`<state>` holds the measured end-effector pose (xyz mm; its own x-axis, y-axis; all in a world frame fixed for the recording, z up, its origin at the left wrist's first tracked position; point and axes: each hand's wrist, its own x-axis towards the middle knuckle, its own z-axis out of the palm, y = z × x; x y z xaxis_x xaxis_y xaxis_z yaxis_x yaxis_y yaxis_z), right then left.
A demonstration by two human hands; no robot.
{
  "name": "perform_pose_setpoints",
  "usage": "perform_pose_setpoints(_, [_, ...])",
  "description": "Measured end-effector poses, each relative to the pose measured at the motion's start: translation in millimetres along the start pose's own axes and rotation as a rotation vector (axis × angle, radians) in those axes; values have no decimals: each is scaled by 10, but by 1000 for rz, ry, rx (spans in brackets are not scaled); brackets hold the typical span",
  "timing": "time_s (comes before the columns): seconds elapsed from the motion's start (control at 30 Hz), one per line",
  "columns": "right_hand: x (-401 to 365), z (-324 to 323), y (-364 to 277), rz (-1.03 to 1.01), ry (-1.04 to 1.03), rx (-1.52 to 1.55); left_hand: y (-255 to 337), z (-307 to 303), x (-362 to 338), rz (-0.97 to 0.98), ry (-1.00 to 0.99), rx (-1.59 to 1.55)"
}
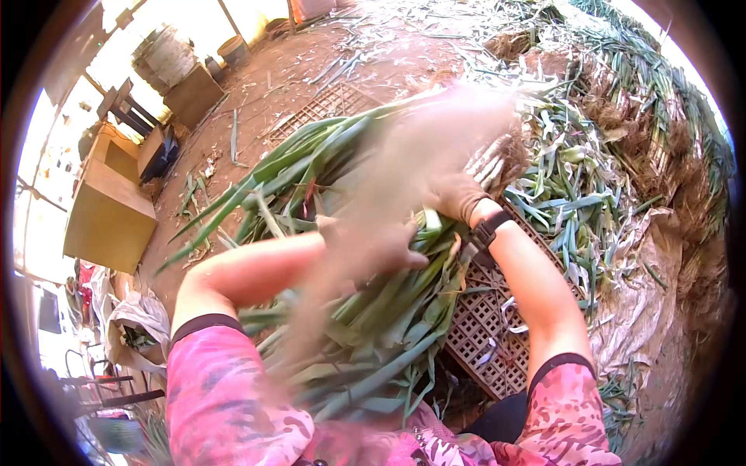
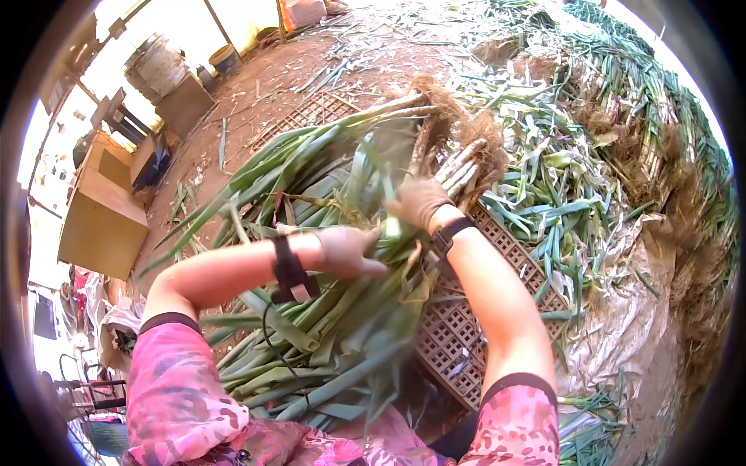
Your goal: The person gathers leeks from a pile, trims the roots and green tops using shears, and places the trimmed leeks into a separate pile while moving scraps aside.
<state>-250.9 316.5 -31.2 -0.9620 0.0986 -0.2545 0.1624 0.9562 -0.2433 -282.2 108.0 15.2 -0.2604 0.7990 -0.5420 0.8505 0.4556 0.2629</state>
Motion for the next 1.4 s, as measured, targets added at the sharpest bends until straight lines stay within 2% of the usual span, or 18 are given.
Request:
perform_pose_setpoints(0.07, [71,152,18,-108,-23,-176,-463,-409,-55,48,-22,-321])
perform_pose_setpoints(0.1, [107,158,5,-132,-38,-189,-870,-620,-16,55,51,-499])
perform_pose_setpoints(0.17, [116,176,-15,-167,-59,-185,-1467,-973,-32,79,416,-413])
perform_pose_setpoints(0.23, [190,89,-19,-171,-156,-165,-2108,-1156,126,-345,483,-100])
perform_pose_setpoints(0.27, [228,-1,-44,-159,-234,-161,-2770,-1081,430,-374,464,-83])
perform_pose_setpoints(0.33, [320,-218,-135,-75,-344,-137,-3046,-955,521,-516,447,-113])
perform_pose_setpoints(0.4, [630,-341,-14,-147,-366,43,-3143,-829,566,-302,256,-450])
perform_pose_setpoints(0.43, [897,-444,29,-131,-349,36,-3530,-502,987,-444,200,-405])
perform_pose_setpoints(0.47, [1069,-596,-23,-95,-256,44,-3444,-476,970,-455,179,-618])
perform_pose_setpoints(0.53, [1769,-561,177,-334,93,-88,-3639,-420,1023,-339,131,-689])
perform_pose_setpoints(0.6, [2275,-729,0,-247,156,-93,-3829,-426,1121,-318,70,-611])
perform_pose_setpoints(0.7, [2914,-867,-408,-42,131,-72,-3720,-354,1073,-299,105,-410])
perform_pose_setpoints(0.77, [3224,-854,-538,31,-21,-68,-3689,-233,1074,-274,162,-341])
perform_pose_setpoints(1.0, [3609,-391,-353,106,-257,-279,-3629,-84,1088,-319,214,-285])
perform_pose_setpoints(1.2, [3289,-349,-67,95,-170,-232,-3294,-124,915,-354,366,-288])
perform_pose_setpoints(1.23, [3129,-373,-22,84,-152,-210,-3175,-58,894,-365,494,-198])
perform_pose_setpoints(1.33, [2631,-344,129,20,-157,-94,-2765,-140,687,-379,349,-212])
perform_pose_setpoints(1.4, [2248,-383,206,40,-142,-35,-2403,-178,551,-366,349,-178])
